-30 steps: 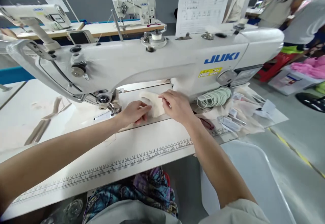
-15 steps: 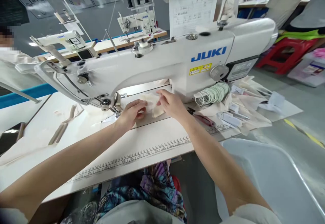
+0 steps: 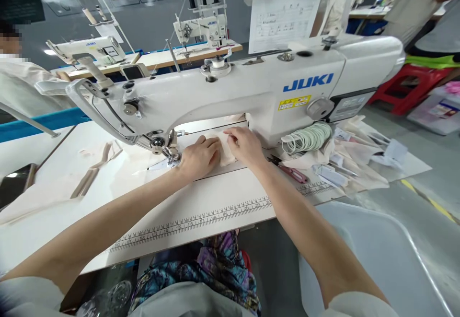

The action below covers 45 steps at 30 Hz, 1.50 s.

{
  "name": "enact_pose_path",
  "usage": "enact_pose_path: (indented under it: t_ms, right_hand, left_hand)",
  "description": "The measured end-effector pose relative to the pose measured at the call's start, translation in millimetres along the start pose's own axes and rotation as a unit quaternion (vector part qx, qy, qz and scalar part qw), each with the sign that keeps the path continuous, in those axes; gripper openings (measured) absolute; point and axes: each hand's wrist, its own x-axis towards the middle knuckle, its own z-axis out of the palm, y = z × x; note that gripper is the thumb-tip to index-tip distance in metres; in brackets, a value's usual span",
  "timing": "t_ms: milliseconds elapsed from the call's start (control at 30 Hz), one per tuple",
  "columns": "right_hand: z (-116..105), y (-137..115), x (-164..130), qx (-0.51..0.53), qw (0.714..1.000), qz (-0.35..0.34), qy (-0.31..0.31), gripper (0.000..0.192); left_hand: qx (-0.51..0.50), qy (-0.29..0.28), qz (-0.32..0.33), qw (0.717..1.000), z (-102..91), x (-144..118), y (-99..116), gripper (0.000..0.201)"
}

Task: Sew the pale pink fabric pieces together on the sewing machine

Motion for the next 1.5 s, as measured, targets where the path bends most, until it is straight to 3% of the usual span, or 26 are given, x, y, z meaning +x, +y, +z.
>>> enact_pose_path:
  t_ms: [167,233,333,400,467,500,567,600,667,733,900,967,1133,1267,1400,1500]
  right_hand:
    - [-24,-14,-7,-0.096,0.983,-0.12,0.1,0.03]
    - [-39,-27,-15,-0.082,0.978,-0.166,0.098,0.029]
    - [-64,-58,-31,0.021,0.99,-0.13,-0.053,0.026]
    - [-76,-80,-42,0.081,0.973,-0.119,-0.18,0.027]
    - [-80,-98,-51,0.116,0.95,-0.118,-0.266,0.03]
    - [-80,-105,-55,0.123,0.941,-0.118,-0.292,0.031]
    - [-74,-114,-60,0.123,0.933,-0.112,-0.319,0.031]
    - [-70,-118,-61,0.124,0.93,-0.11,-0.328,0.031]
    - [-59,-123,-63,0.141,0.92,-0.109,-0.348,0.031]
    - [-48,-129,-63,0.172,0.906,-0.115,-0.369,0.03]
    - [-28,-141,-64,0.194,0.9,-0.122,-0.371,0.028]
    - [-20,-144,-66,0.185,0.907,-0.106,-0.364,0.025]
    - [12,-150,-73,0.137,0.918,-0.041,-0.37,0.018]
    - [39,-154,-82,0.176,0.904,0.019,-0.389,0.02]
    - [49,-155,-93,0.224,0.881,0.092,-0.406,0.019]
    - [50,-155,-105,0.199,0.882,0.077,-0.42,0.02]
  left_hand:
    - [0.074,-0.009,0.037,0.997,3.4,1,-4,0.027]
    - [0.071,-0.007,0.044,0.996,2.9,1,-4,0.027]
    - [0.034,0.013,0.044,0.998,-2.0,-2,1,0.029]
    - [-0.005,0.036,0.041,0.999,-10.3,-10,7,0.032]
    - [-0.156,0.019,0.012,0.987,-22.4,-24,12,0.04]
    - [-0.273,-0.018,-0.013,0.962,-29.1,-32,14,0.047]
    - [-0.505,-0.117,-0.07,0.852,-41.8,-52,16,0.061]
    - [-0.583,-0.161,-0.094,0.791,-47.1,-62,17,0.064]
    - [-0.654,-0.199,-0.122,0.72,-54.9,-81,15,0.064]
    - [-0.683,-0.181,-0.136,0.695,-60.0,-97,12,0.056]
    - [-0.702,-0.134,-0.164,0.68,-71.8,-127,-6,0.036]
    - [-0.689,-0.12,-0.19,0.69,-77.1,-138,-13,0.032]
    - [-0.593,-0.065,-0.244,0.765,-90.3,-163,-33,0.034]
    - [-0.499,-0.084,-0.259,0.823,-105.9,-166,-50,0.033]
    - [-0.367,-0.134,-0.231,0.891,-112.2,-164,-62,0.026]
    - [-0.207,-0.118,-0.162,0.957,-103.7,-165,-68,0.021]
